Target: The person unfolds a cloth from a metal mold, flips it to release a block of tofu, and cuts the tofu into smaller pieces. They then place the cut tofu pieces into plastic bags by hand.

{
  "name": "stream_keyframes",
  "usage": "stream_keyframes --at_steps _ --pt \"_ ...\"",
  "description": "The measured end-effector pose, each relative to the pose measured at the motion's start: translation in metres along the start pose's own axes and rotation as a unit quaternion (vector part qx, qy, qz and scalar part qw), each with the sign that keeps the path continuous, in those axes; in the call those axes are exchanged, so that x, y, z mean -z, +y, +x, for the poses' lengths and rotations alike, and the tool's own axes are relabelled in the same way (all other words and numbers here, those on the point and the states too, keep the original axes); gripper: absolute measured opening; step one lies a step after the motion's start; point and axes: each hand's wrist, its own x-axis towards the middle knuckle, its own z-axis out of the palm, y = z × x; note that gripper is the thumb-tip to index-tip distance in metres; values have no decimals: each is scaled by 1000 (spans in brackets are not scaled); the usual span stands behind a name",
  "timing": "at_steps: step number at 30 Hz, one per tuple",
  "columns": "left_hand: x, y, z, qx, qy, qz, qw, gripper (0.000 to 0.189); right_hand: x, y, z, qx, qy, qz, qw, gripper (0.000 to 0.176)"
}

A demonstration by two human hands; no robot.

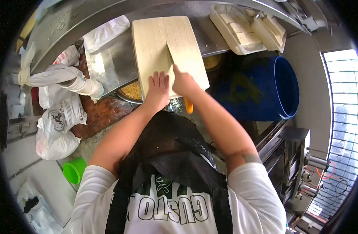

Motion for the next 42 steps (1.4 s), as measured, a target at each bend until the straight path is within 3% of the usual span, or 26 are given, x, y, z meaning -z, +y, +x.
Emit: stream_keyframes --at_steps 2,4,6,10,11,12,14,16,17,18,20,21,25,26,29,34,39,42 --pt "3 -1 0 -7 -30 -1 1000 108 6 -27 -68 -101 -90 -9 991 80" --pt "-4 -2 3 -5 -39 -22 999 109 -15 -14 -139 -63 -80 2 995 84" --pt "-12 -2 5 0 -47 -44 998 110 -11 -8 -206 -87 -99 19 991 83" --pt "-8 -1 5 8 -27 -64 998 111 47 14 -316 -138 -168 131 967 82" --pt "8 -1 6 11 -75 -84 994 112 47 20 -324 -138 -167 128 968 82" --pt "17 0 8 12 -123 -103 987 113 47 21 -326 -120 -108 131 978 82" --pt "13 7 13 5 -107 -116 988 114 47 26 -310 -107 -23 138 984 81" --pt "9 18 20 -61 -67 -108 990 117 52 29 -235 -143 -6 153 978 79" --pt "11 23 21 -84 -47 -105 990 95 51 40 -193 -92 27 113 989 76" --pt "7 25 24 -82 -44 -102 990 95 55 41 -148 -73 48 129 988 73" --pt "-8 30 26 -91 33 -46 994 69 58 53 -58 -24 89 97 991 73" --pt "-19 33 28 -79 83 -15 993 56 64 53 -13 -74 48 85 992 74" --pt "-19 37 29 -63 49 -18 997 59 73 59 133 -39 73 -5 997 83" --pt "-18 37 30 -56 45 -18 997 59 87 44 150 -80 38 39 995 83" --pt "-17 38 32 -58 11 -9 998 61 81 48 205 -64 26 -3 998 82" --pt "-15 41 34 -52 19 36 998 59 68 56 178 -37 20 -3 999 83" --pt "-21 43 34 -44 71 40 996 56 54 59 74 -42 -8 -23 999 82" --pt "-15 45 37 -33 76 37 996 54 50 52 3 -94 -53 1 994 82"
